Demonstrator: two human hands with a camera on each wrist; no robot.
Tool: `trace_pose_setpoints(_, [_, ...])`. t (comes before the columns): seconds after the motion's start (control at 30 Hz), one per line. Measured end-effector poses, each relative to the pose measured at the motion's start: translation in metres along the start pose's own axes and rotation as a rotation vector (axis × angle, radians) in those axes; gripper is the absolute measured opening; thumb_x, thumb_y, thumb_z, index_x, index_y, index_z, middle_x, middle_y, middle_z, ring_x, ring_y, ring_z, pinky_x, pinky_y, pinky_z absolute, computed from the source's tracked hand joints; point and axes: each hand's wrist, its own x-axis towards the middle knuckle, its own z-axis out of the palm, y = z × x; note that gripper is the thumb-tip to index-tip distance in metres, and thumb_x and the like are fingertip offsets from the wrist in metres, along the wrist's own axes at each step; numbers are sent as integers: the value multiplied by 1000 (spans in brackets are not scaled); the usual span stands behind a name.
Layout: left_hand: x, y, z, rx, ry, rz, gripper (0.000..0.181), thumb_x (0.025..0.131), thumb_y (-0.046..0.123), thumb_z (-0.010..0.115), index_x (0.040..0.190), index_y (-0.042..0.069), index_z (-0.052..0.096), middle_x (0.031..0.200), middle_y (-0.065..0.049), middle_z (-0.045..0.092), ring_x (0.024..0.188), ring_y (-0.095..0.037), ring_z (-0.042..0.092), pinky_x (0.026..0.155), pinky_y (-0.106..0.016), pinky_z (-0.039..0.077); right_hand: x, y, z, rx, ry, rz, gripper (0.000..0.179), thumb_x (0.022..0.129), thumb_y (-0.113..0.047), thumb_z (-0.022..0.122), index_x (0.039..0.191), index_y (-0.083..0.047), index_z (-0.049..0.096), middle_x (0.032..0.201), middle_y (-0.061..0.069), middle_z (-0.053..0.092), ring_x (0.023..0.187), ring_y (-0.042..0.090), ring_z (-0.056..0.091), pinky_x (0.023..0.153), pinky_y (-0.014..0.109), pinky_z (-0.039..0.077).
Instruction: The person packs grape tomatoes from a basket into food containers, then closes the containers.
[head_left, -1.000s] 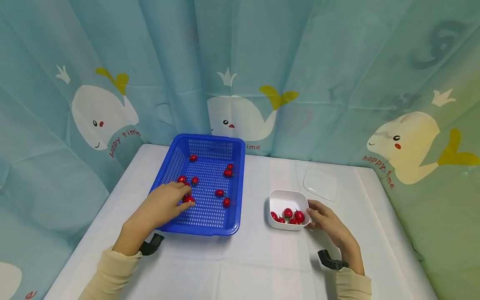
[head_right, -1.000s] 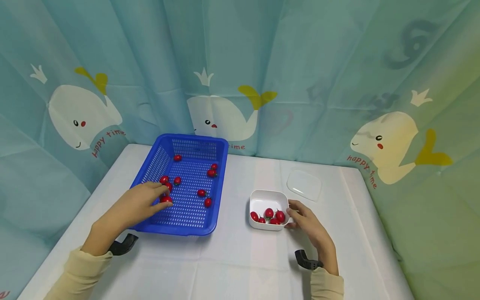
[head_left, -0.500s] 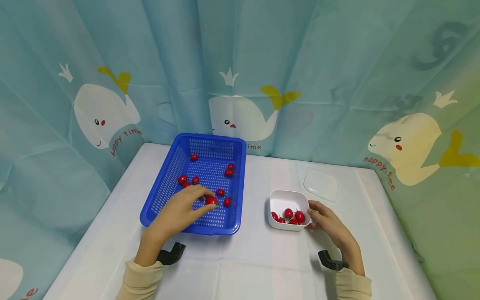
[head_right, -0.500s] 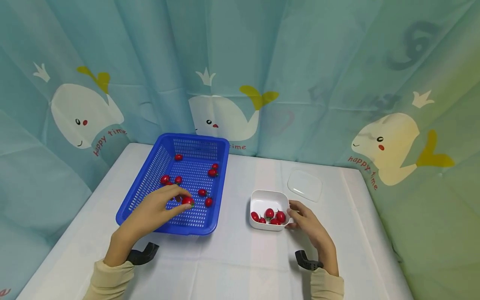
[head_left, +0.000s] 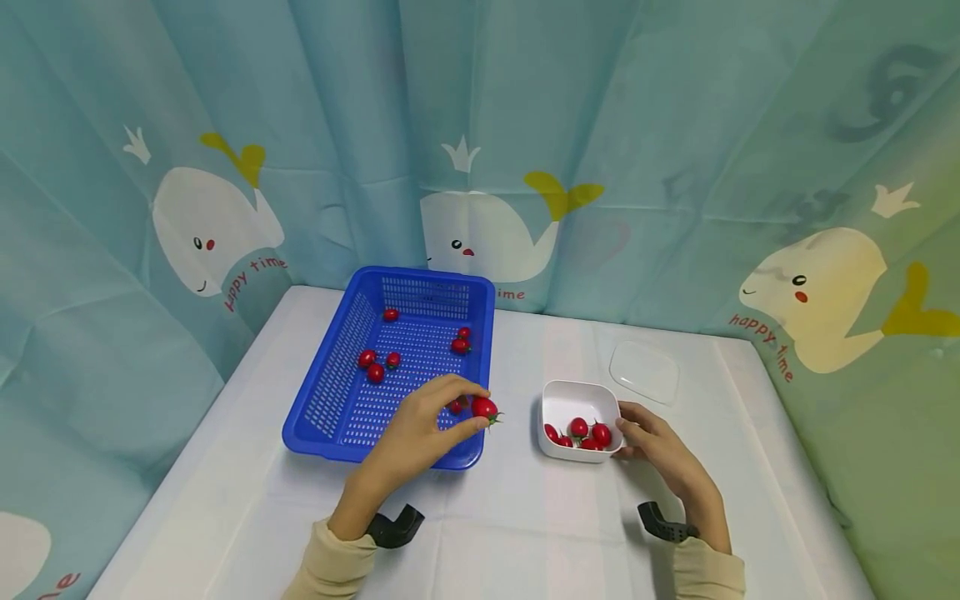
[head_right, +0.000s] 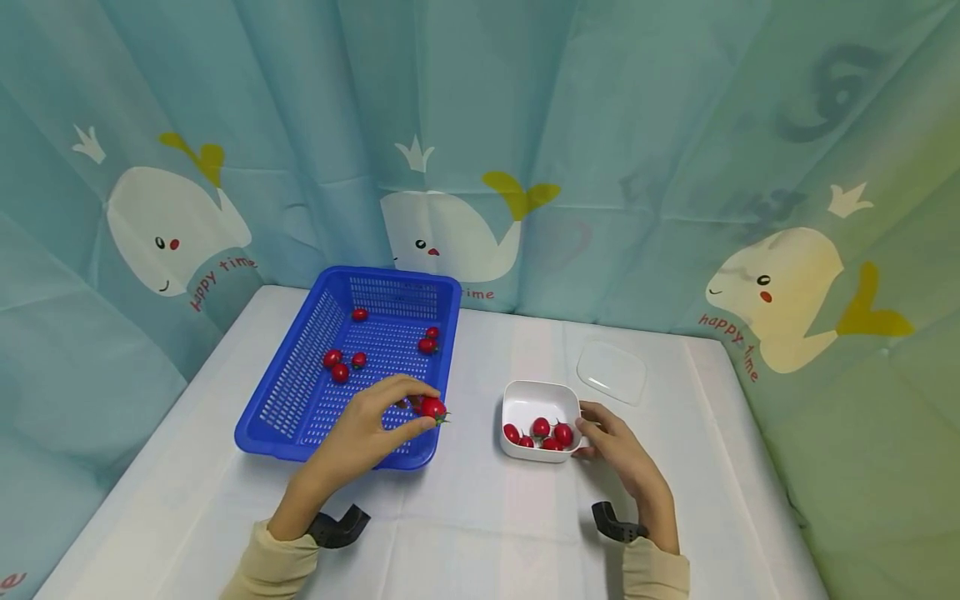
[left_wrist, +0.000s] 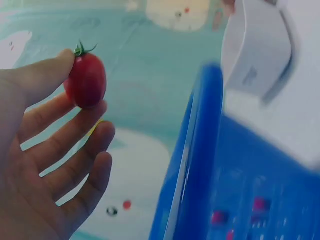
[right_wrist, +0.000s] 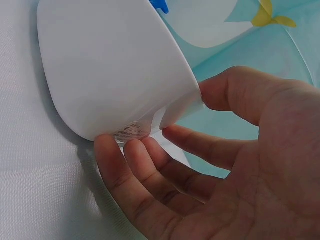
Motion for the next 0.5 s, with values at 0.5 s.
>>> trace_pose_setpoints(0.5, [11,31,53,-67,-23,93,34,94,23,79,126,24,70,122,9,69,107,-13,63,93,-26,56,-1,-1,0,4,4,0,58,109,-27,51,157,2,36,154,30,44,106,15,67,85,23,59])
